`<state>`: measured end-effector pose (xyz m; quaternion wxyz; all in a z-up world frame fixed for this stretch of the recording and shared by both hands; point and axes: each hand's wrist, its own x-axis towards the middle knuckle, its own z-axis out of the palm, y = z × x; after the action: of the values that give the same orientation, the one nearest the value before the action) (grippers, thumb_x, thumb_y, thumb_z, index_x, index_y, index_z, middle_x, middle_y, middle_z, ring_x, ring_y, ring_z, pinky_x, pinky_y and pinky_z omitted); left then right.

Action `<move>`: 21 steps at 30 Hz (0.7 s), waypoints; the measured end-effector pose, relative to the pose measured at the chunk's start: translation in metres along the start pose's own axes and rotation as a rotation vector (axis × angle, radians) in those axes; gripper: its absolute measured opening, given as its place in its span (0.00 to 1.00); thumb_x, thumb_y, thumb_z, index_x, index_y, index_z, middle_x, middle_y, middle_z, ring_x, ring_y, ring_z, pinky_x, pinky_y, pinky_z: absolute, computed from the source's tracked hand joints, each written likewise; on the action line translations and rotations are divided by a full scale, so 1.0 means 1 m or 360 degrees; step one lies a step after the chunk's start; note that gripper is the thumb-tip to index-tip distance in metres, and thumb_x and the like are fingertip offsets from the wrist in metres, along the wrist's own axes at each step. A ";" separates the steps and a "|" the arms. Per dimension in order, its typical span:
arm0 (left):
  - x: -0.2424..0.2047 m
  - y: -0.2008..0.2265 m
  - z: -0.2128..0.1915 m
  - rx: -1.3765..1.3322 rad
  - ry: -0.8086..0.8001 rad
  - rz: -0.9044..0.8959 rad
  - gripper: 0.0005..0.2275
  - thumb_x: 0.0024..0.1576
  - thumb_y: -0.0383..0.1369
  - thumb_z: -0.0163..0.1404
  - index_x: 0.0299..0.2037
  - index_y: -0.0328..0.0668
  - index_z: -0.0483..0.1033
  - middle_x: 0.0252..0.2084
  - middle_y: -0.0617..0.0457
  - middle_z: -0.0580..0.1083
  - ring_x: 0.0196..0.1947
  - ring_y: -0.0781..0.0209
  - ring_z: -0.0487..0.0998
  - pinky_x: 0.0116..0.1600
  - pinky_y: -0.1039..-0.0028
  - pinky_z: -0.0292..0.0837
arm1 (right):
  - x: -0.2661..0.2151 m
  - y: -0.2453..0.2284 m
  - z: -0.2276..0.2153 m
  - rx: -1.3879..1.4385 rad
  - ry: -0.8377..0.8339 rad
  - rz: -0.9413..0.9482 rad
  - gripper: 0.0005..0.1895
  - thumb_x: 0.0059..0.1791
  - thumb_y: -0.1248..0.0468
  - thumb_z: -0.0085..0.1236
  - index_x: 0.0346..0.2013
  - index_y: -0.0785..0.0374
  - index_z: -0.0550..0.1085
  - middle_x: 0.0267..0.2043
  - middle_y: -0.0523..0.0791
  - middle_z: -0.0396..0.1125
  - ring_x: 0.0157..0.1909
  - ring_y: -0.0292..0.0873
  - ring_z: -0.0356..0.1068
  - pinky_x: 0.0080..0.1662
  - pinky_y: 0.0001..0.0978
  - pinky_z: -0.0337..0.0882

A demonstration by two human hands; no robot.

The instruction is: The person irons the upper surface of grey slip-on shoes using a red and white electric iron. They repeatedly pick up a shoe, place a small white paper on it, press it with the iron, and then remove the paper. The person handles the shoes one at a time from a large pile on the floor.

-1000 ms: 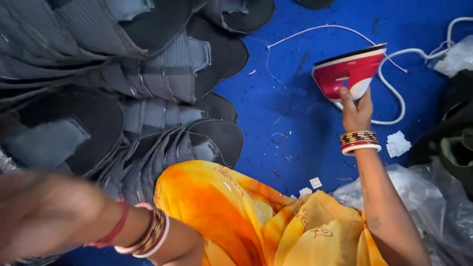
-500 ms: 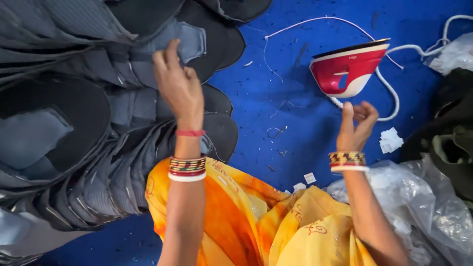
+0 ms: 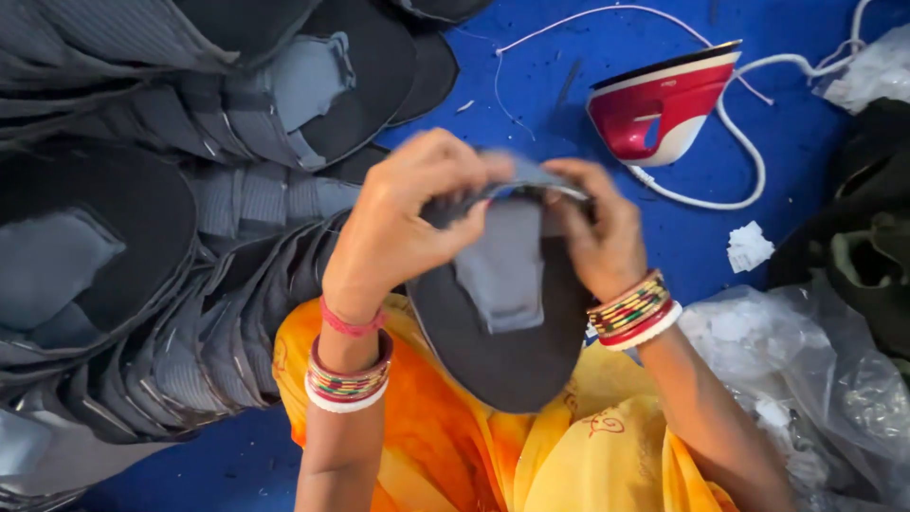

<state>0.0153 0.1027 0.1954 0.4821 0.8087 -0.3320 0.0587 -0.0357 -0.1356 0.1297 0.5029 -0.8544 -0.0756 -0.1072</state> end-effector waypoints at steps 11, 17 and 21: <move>-0.008 0.005 0.005 -0.0951 -0.0576 -0.0426 0.37 0.60 0.26 0.59 0.77 0.33 0.48 0.70 0.39 0.67 0.66 0.60 0.67 0.71 0.68 0.65 | -0.022 -0.021 -0.015 -0.0626 0.0696 -0.0104 0.37 0.55 0.74 0.53 0.75 0.68 0.48 0.75 0.63 0.48 0.75 0.62 0.52 0.75 0.45 0.54; 0.011 0.041 0.000 -0.0319 -0.0769 -0.1396 0.37 0.57 0.33 0.60 0.76 0.53 0.52 0.48 0.30 0.70 0.43 0.40 0.67 0.48 0.60 0.63 | -0.062 0.009 0.025 -0.0664 -0.0155 -0.0301 0.45 0.38 0.75 0.57 0.72 0.62 0.58 0.73 0.58 0.55 0.75 0.65 0.53 0.73 0.50 0.54; -0.002 0.024 0.018 0.0247 -0.0794 -0.1006 0.34 0.42 0.43 0.66 0.62 0.45 0.75 0.53 0.47 0.75 0.54 0.49 0.71 0.60 0.66 0.66 | -0.109 0.064 0.077 0.0079 -0.0737 0.0459 0.29 0.47 0.69 0.52 0.65 0.55 0.69 0.56 0.49 0.72 0.55 0.52 0.75 0.55 0.37 0.72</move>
<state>-0.0047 0.0818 0.2027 0.3188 0.8942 -0.1683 -0.2653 -0.1178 -0.1016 0.0117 0.5031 -0.8454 -0.0688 0.1655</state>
